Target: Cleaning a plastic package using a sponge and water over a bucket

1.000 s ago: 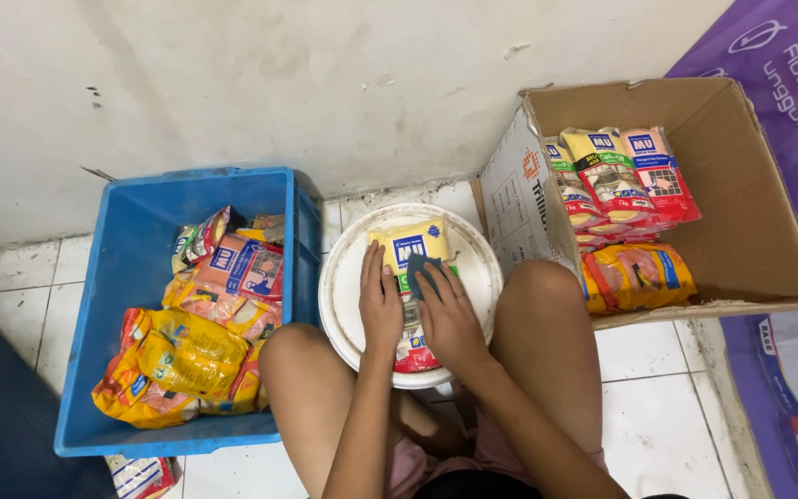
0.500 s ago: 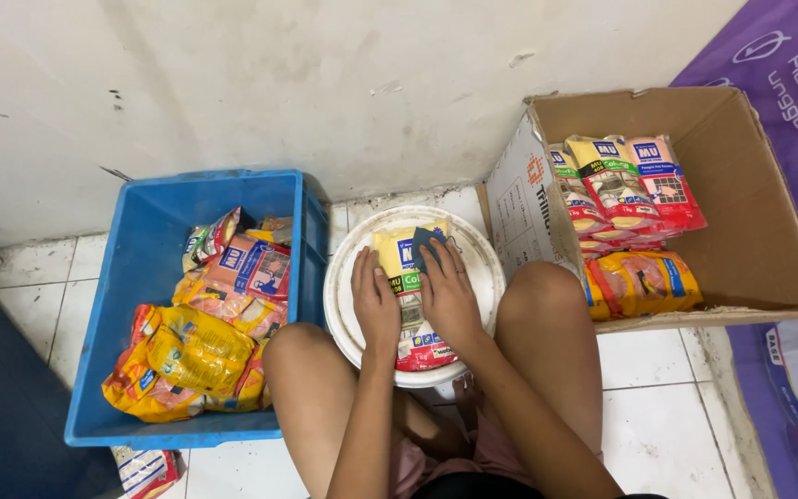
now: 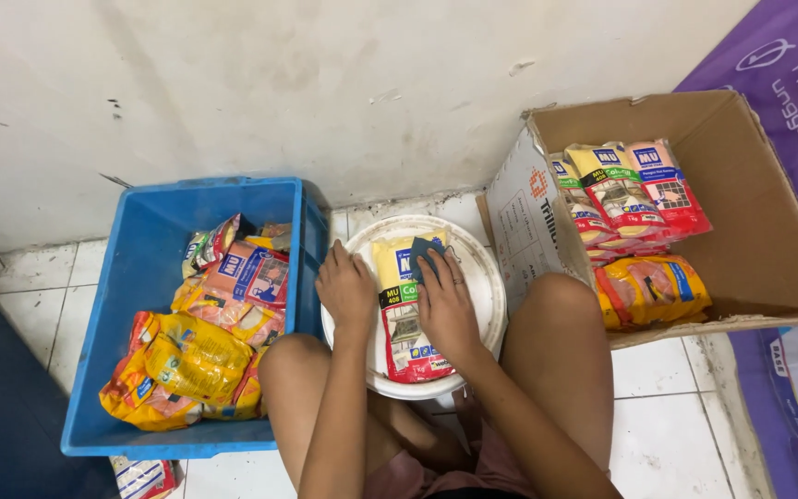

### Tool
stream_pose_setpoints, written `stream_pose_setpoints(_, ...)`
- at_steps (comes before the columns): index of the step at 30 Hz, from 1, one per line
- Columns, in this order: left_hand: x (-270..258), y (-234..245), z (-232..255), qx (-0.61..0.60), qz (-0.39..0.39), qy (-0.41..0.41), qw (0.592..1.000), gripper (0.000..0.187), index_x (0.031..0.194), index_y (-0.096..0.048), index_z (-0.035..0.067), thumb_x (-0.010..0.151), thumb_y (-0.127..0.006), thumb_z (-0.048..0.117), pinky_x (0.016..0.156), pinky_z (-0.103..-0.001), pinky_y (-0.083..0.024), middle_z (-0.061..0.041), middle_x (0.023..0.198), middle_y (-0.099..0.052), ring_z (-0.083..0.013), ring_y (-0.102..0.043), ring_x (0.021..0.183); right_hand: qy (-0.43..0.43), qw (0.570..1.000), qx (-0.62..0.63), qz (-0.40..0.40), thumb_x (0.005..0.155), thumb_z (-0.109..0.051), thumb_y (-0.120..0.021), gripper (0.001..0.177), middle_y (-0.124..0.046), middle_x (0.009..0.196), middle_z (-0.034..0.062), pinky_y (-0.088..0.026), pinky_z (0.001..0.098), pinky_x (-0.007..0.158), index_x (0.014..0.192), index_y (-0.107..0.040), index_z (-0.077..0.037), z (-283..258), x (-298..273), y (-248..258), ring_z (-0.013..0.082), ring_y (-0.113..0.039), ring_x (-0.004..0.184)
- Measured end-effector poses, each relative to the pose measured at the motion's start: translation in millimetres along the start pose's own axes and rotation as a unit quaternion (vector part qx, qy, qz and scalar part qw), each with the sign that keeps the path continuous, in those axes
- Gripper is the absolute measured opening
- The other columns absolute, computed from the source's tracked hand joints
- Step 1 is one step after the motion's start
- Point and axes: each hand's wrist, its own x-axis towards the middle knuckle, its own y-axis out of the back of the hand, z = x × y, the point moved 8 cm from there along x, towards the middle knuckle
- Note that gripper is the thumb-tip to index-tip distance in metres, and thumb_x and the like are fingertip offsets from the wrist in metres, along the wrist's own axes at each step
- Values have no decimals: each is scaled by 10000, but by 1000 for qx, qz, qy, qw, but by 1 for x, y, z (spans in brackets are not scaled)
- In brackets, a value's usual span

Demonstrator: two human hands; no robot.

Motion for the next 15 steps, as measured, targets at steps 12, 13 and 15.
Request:
stream_pose_setpoints(12,8,-28,-25,58,-30,-24,998,285,1257,-681,166,1138,-557,393,820,-432,-550,-46,1083,-731,-247,-692,1067,4,1000,-5,-1,1100,-199,-532,434,-545,1584,154,-395,507,1243,1514,-612,-96,3,1,-4,392,-436,1543)
stream_pose_setpoints(13,8,-30,-28,60,-36,-22,997,285,1257,-681,166,1138,-557,393,820,-432,-550,-46,1083,-731,-247,-692,1067,0,1000,-5,-7,1100,-199,-532,434,-545,1584,154,-395,507,1243,1514,-612,-96,1,0,-3,392,-436,1543)
stream_pose_setpoints(15,15,-35,-32,23,-56,-13,998,258,1261,-694,154,1106,-619,346,838,-470,-567,-66,1101,-761,-272,-706,1092,4,1000,13,-6,1114,-179,-523,422,-543,1582,168,-393,515,1243,1514,-612,-78,-2,6,4,404,-431,1544)
